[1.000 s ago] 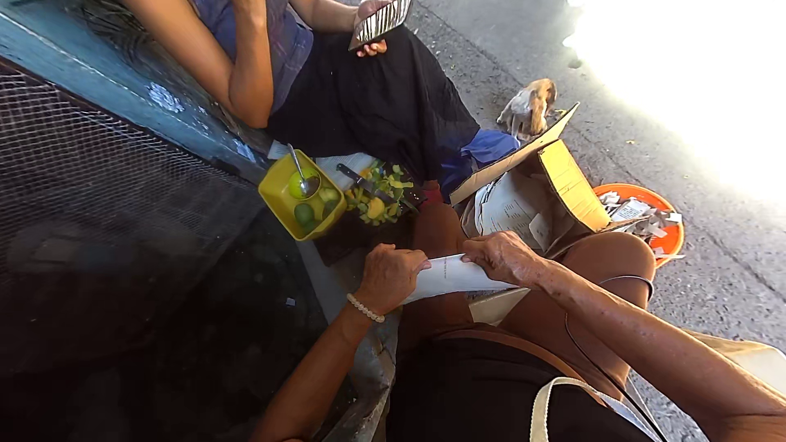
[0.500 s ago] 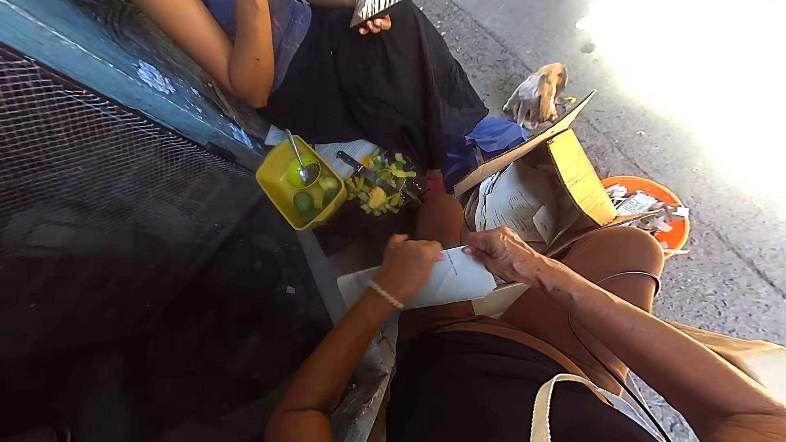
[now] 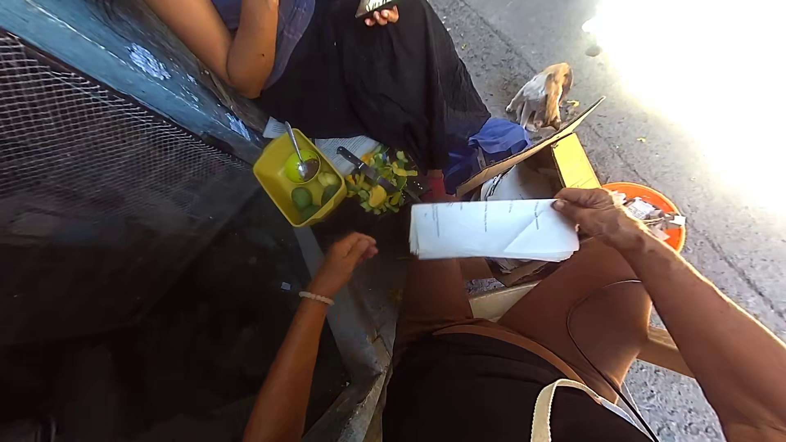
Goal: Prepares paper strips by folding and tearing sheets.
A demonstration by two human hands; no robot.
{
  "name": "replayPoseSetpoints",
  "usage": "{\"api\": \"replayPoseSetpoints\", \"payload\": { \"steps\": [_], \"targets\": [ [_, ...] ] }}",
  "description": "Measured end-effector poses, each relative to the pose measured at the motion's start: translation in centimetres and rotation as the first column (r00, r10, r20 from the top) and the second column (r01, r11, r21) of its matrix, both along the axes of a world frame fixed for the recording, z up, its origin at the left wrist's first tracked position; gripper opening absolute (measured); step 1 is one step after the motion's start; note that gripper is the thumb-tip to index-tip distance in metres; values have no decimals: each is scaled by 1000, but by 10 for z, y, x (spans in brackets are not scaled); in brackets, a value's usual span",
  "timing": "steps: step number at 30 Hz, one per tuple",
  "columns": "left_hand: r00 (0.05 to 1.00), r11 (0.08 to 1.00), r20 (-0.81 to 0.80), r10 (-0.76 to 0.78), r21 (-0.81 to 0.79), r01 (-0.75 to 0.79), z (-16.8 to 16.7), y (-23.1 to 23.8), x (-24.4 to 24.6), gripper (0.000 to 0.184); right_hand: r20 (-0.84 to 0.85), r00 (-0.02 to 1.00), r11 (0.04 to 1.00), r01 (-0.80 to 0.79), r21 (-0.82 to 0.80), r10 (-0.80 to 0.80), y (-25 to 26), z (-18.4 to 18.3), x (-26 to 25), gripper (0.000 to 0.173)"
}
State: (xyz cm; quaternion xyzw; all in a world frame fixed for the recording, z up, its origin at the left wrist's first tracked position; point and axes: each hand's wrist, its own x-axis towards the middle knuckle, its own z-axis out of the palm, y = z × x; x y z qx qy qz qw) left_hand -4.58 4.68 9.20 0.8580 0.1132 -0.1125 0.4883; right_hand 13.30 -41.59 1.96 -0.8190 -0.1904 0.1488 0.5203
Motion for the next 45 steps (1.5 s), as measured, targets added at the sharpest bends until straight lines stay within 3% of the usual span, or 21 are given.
{"api": "replayPoseSetpoints", "payload": {
  "steps": [2, 4, 7, 9, 10, 12, 14, 16, 18, 19, 21, 23, 26, 28, 31, 33, 40, 43, 45],
  "targets": [
    [989, 988, 56, 137, -84, -133, -13, -22, 13, 38, -40, 998, 996, -50, 78, 53, 24, -4, 0, 24],
    [960, 915, 6, 282, -301, -267, -20, -42, 22, 46, -163, 983, 981, -58, 187, 90, 45, -11, -5, 27],
    [892, 617, -182, 414, -665, -422, -15, -64, 23, 43, -471, 864, 959, -45, 281, 178, 64, -14, -23, 28],
    [905, 389, -214, 367, -848, -359, -26, -70, 18, 47, -635, 729, 951, -75, 299, 257, 69, -20, -38, 25],
    [934, 284, -177, 309, -921, -269, -36, -70, 16, 59, -700, 651, 949, -110, 295, 293, 71, -24, -46, 23],
    [970, 148, -64, 234, -984, -101, -57, -75, 14, 84, -796, 501, 940, -177, 290, 340, 79, -34, -62, 23],
    [937, 30, -130, 323, -989, -147, -68, -87, 5, 91, -835, 435, 936, -247, 249, 337, 89, -38, -77, 25],
    [829, -54, -291, 478, -951, -303, -63, -99, 1, 92, -755, 578, 911, -408, 62, 310, 100, -34, -89, 25],
    [714, -92, -393, 580, -902, -423, -50, -107, 3, 86, -490, 779, 814, -541, -210, 391, 113, -22, -97, 53],
    [737, -111, -373, 563, -918, -380, -50, -108, 2, 89, -326, 839, 797, -528, -293, 435, 120, -17, -103, 71],
    [774, -123, -328, 541, -942, -313, -50, -109, 3, 92, -97, 903, 845, -427, -321, 419, 134, -3, -111, 101],
    [756, -107, -321, 570, -942, -319, -42, -114, 5, 90, 24, 922, 878, -359, -317, 386, 144, 10, -118, 122],
    [688, -67, -328, 648, -924, -377, -20, -125, 11, 80, 127, 925, 911, -315, -265, 357, 154, 15, -130, 133],
    [737, 8, -242, 631, -948, -318, -13, -132, 11, 90, 58, 936, 914, -323, -244, 347, 158, 23, -131, 133],
    [861, 207, -24, 508, -967, -150, -16, -137, 10, 111, -71, 951, 930, -310, -200, 302, 161, 30, -122, 127],
    [883, 313, 14, 470, -938, -152, -14, -142, 13, 111, -152, 946, 939, -308, -154, 286, 161, 33, -113, 125],
    [918, 492, 1, 398, -844, -212, -9, -152, 30, 66, -296, 914, 961, -269, 71, 277, 152, 33, -100, 121],
    [909, 511, -22, 416, -821, -254, -7, -154, 36, 47, -329, 898, 950, -230, 211, 291, 146, 32, -95, 116],
    [906, 520, -42, 421, -807, -279, -8, -151, 38, 44, -358, 884, 939, -208, 273, 300, 142, 33, -90, 112]
  ]
}}
